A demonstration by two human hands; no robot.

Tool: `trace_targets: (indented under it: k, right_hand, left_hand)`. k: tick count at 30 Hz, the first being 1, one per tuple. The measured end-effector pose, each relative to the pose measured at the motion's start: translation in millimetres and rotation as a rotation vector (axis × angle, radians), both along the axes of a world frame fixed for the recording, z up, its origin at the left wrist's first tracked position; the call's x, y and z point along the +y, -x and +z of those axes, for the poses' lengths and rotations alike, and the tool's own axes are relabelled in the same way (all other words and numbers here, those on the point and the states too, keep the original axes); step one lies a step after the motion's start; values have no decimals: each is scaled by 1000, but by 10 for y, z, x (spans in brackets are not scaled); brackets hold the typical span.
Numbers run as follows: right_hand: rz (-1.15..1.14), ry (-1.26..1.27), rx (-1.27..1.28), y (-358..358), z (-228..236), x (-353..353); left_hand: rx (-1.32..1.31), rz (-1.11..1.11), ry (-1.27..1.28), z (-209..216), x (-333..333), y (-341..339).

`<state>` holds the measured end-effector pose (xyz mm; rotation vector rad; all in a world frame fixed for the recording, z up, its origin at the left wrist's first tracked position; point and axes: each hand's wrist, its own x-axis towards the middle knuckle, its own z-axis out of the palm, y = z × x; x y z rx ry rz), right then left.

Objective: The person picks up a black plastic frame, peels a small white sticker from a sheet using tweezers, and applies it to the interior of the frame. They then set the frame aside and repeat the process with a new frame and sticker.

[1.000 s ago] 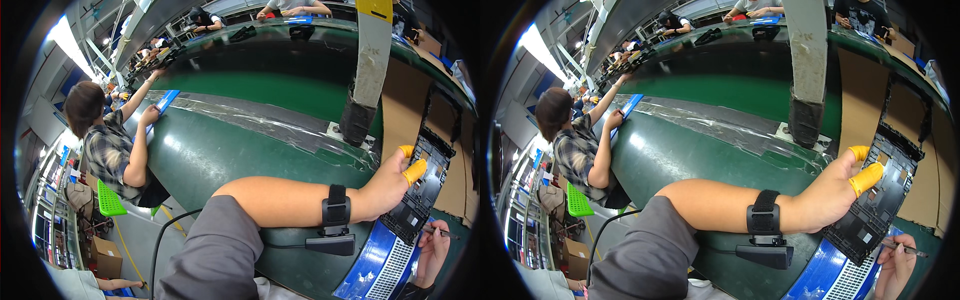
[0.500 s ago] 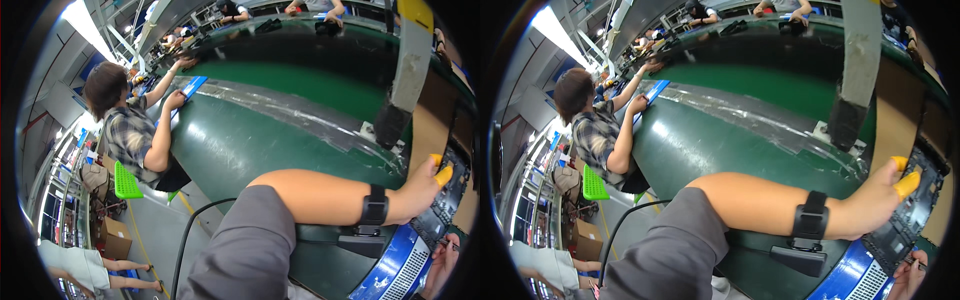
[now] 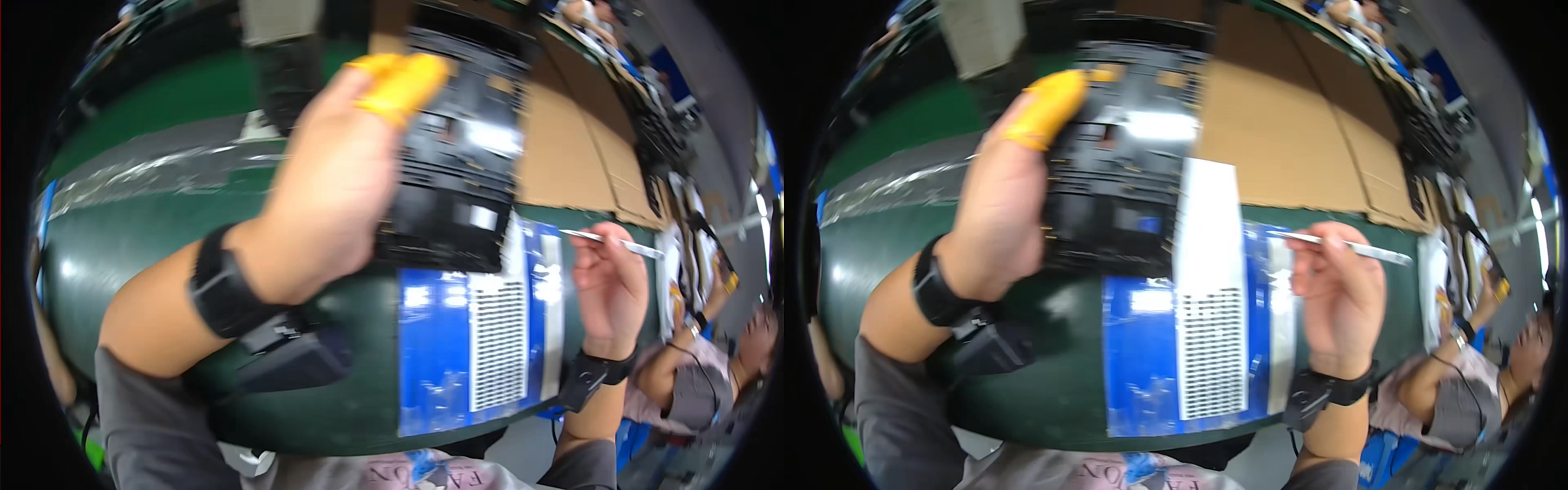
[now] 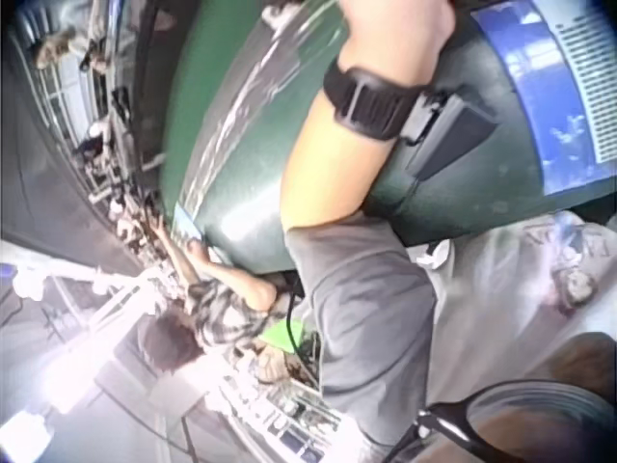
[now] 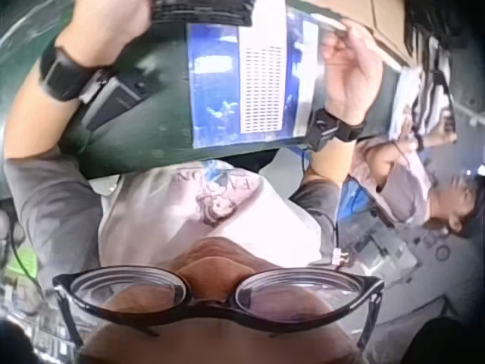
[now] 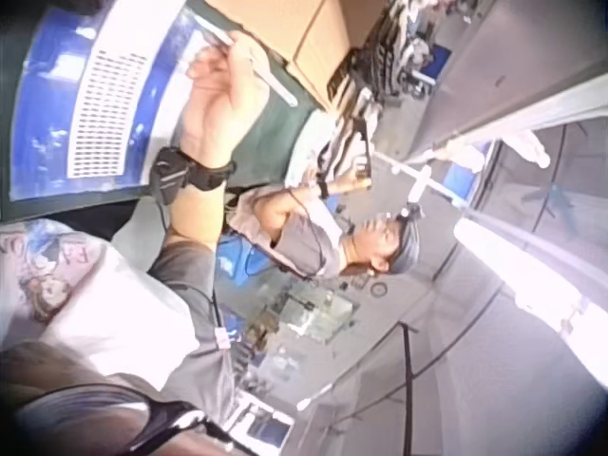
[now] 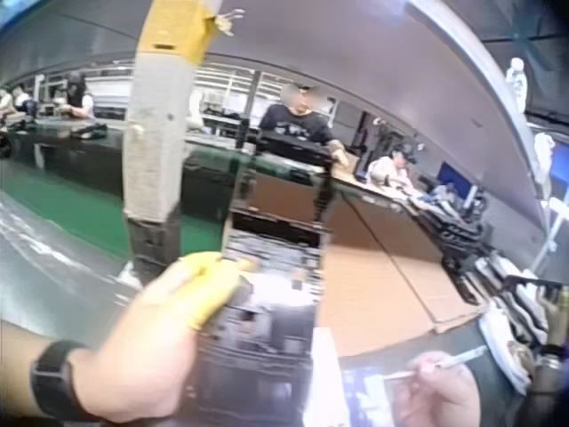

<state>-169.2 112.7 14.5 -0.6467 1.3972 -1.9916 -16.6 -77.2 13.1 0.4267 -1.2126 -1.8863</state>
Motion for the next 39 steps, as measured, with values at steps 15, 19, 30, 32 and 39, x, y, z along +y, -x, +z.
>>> trace_targets:
  k: [15,19,30,32,39]
  right_hand:
    - [76,-250,-26,-208,-220,51]
    - [100,-293,24,-224,-221,67]
    - [73,-296,63,-284,-181,57]
    - [97,-256,-25,-246,-135,105]
    - [-28,-68,220,-442,434,-14]
  left_hand:
    - [64,-228,-22,19,143,30]
    - [22,-203,-21,-16,142,40]
    - [-40,-179,-58,33,216,74]
    - [-43,-202,-64,17,257,88]
    - [-75,-488,-326,-24,494,9]
